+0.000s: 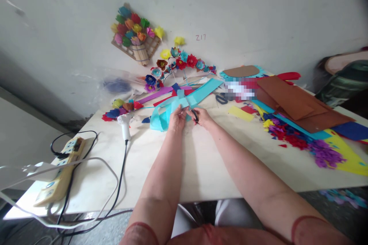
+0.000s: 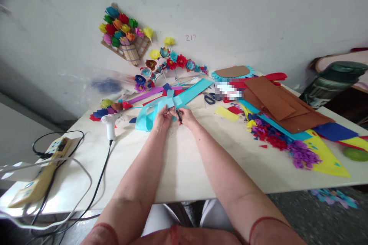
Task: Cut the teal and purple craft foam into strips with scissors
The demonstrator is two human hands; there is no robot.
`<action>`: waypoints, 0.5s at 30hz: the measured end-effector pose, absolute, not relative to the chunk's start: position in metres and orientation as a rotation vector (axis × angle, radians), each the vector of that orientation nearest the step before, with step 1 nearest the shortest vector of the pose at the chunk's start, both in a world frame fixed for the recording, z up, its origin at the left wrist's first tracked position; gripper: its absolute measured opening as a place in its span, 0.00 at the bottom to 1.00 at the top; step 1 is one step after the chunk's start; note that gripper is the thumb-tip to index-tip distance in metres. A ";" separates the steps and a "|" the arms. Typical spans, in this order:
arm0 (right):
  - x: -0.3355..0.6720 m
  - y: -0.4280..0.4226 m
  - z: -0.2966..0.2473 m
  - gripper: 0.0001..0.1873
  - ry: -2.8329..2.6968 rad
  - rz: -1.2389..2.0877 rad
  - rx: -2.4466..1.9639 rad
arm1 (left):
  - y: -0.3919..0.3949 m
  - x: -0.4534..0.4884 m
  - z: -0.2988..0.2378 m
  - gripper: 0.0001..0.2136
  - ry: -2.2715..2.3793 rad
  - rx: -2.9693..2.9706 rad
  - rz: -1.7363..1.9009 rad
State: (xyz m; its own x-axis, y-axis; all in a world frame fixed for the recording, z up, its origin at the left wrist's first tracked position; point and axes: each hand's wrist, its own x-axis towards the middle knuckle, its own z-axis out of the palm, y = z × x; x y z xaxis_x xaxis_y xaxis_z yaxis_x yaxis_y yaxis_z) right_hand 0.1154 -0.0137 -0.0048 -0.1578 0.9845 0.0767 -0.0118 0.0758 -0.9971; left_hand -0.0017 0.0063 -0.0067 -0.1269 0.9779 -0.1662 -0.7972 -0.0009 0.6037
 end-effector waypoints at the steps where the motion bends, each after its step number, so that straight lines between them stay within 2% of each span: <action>1: 0.115 -0.013 -0.006 0.16 -1.352 1.268 -1.069 | 0.006 -0.002 -0.007 0.05 0.653 0.348 1.580; 15: 0.118 -0.018 0.002 0.19 -1.304 1.316 -1.072 | 0.004 -0.001 -0.003 0.09 0.641 0.323 1.606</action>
